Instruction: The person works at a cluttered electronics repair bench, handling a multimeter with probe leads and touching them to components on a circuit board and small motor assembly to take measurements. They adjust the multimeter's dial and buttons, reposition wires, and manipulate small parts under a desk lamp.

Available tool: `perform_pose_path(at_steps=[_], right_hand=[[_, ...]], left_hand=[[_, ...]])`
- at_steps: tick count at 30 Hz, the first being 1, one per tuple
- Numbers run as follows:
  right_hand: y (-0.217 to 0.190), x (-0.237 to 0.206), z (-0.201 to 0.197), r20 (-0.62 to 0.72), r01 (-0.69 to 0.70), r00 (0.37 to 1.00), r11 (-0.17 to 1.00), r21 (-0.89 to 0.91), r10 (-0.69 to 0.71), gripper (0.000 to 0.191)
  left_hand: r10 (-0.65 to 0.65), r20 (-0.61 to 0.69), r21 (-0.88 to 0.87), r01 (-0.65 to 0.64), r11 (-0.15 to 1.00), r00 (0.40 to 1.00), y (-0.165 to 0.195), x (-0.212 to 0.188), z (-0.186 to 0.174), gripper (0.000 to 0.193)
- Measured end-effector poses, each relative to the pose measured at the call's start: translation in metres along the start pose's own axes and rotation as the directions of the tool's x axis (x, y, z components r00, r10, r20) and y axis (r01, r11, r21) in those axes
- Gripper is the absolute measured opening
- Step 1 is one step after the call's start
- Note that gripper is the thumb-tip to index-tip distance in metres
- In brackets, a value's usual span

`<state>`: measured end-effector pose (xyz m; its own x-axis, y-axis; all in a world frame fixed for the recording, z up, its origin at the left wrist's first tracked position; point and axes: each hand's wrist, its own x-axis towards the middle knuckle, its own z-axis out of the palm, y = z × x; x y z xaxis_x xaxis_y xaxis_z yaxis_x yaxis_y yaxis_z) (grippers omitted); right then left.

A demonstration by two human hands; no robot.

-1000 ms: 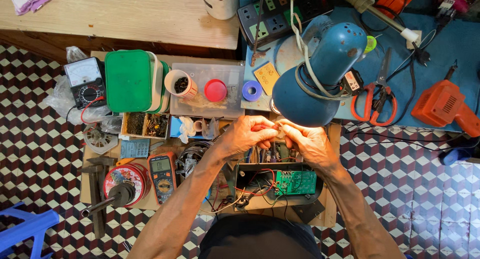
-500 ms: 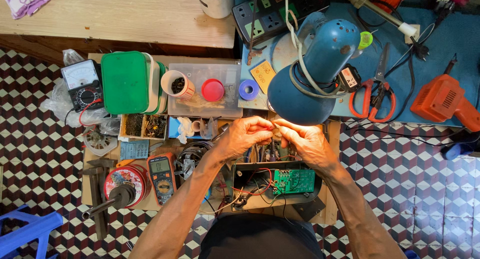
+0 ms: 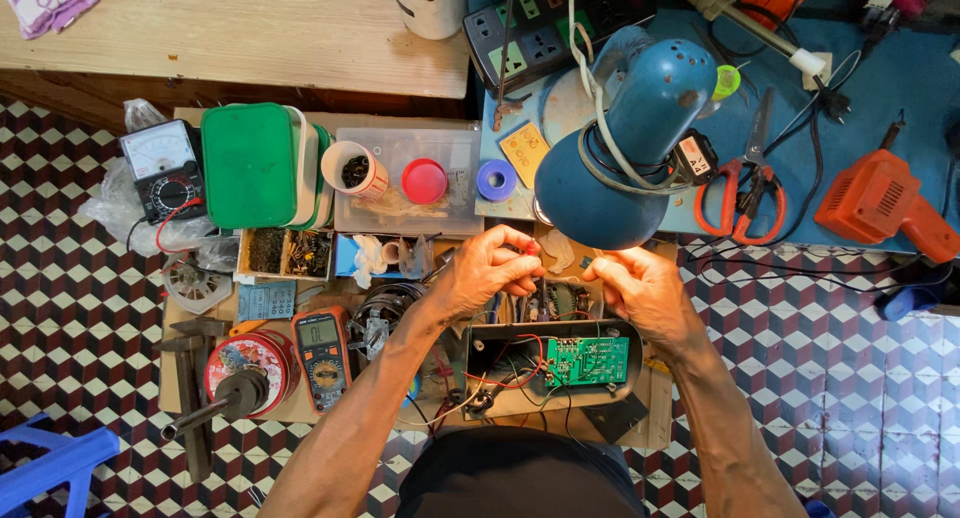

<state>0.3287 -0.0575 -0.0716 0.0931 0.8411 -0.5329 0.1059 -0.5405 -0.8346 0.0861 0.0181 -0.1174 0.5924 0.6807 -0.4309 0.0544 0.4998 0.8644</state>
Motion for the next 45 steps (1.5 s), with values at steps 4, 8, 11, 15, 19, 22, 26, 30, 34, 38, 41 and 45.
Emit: perform_pose_path(at_steps=[4,8,11,15,19,22,26,30,34,38,41,45], right_hand=[[0.002,-0.016,-0.016,-0.052,-0.059,0.996,0.972,0.23,0.072,0.035],[0.003,-0.04,-0.031,-0.107,-0.016,0.992,0.923,0.385,0.061,0.045],[0.008,-0.057,-0.041,-0.21,0.028,0.976,0.929,0.368,0.054,0.049],[0.034,-0.088,-0.053,-0.393,0.104,0.919,0.952,0.286,0.017,0.054],[0.079,-0.114,-0.064,-0.419,0.094,0.905,0.926,0.366,0.074,0.053],[0.113,-0.125,-0.067,-0.416,0.075,0.9,0.897,0.435,0.126,0.046],[0.136,-0.134,-0.065,-0.382,0.107,0.919,0.87,0.481,0.098,0.03],[0.129,-0.133,-0.068,-0.317,0.195,0.948,0.853,0.485,-0.036,0.029],[0.112,-0.141,-0.066,-0.293,0.42,0.894,0.864,0.277,-0.34,0.03],[0.081,-0.178,-0.046,-0.36,0.431,0.885,0.813,0.392,-0.296,0.031],[0.065,-0.21,0.0,-0.304,0.362,0.919,0.842,0.401,-0.25,0.019],[0.054,-0.236,0.043,-0.075,0.243,0.967,0.786,0.569,-0.244,0.029]], left_hand=[[-0.013,0.032,-0.024,0.014,1.0,0.999,0.001,-0.001,-0.003,0.033],[-0.023,0.046,-0.051,0.025,0.998,0.999,-0.003,-0.003,-0.004,0.035],[-0.01,0.039,-0.048,0.012,0.999,0.999,-0.003,-0.003,-0.006,0.036],[0.085,-0.079,-0.022,-0.087,0.996,0.993,0.007,-0.016,-0.015,0.034],[0.234,-0.332,-0.013,-0.253,0.967,0.914,0.024,-0.066,-0.03,0.023],[0.373,-0.497,0.041,-0.408,0.912,0.784,0.038,-0.107,-0.04,0.016],[0.529,-0.619,0.165,-0.563,0.81,0.58,0.053,-0.17,-0.05,0.011],[0.688,-0.585,0.394,-0.591,0.704,0.43,0.069,-0.244,-0.043,0.013],[0.763,-0.532,0.675,-0.361,0.644,0.367,0.068,-0.313,-0.01,0.02],[0.615,-0.626,0.67,-0.071,0.738,0.479,0.035,-0.339,0.035,0.017],[0.358,-0.633,0.277,-0.231,0.933,0.686,-0.013,-0.315,0.084,0.016],[0.144,-0.394,-0.203,-0.239,0.95,0.908,-0.069,-0.274,0.14,0.025]])
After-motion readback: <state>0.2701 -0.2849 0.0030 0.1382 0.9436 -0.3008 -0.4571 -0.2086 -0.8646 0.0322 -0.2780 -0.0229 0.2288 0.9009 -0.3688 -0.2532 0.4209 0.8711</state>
